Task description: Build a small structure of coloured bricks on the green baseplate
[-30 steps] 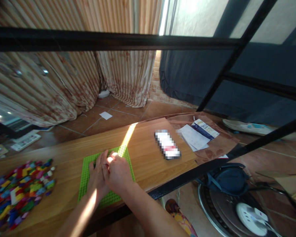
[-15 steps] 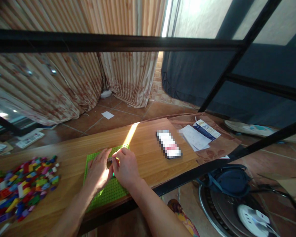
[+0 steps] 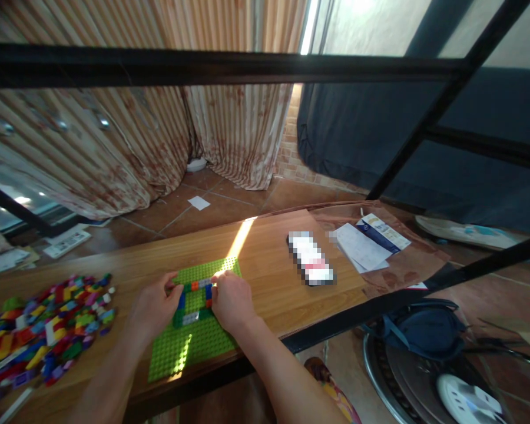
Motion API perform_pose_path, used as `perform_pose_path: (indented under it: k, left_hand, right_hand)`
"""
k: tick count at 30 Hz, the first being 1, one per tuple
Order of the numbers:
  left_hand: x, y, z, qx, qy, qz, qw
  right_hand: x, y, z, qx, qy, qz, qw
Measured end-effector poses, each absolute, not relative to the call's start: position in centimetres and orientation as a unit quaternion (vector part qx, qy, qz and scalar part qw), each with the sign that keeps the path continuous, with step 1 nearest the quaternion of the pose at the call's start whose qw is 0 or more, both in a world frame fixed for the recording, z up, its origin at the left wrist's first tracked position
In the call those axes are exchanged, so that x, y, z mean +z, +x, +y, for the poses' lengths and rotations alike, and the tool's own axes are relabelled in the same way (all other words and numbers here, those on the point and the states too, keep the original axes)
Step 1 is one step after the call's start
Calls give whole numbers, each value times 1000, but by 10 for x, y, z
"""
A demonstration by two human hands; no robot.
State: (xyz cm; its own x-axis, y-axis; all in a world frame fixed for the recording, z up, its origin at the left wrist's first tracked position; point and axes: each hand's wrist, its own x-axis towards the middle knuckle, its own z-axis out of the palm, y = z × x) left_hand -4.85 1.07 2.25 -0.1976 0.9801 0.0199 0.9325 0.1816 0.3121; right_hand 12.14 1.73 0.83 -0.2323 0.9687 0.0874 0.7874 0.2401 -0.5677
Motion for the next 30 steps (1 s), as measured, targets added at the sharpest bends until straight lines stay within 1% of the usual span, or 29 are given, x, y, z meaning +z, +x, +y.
perform_pose_path:
  k: [6, 12, 21, 25, 30]
  left_hand:
    - [28, -52, 10, 98, 617, 765, 153]
    - [29, -54, 9, 129, 614, 755, 189]
    - [26, -60, 3, 179, 588, 741, 270]
    - [23, -61, 3, 193, 584, 735, 286]
    - [25, -57, 3, 180, 581, 746, 271]
  right_hand:
    - [7, 121, 19, 202, -579, -760, 215]
    - [8, 122, 18, 203, -579, -762, 207]
    - [6, 127, 25, 226, -596, -744, 200]
    - [9, 126, 26, 216, -600, -748, 182]
    - [9, 124, 26, 217, -603, -748, 173]
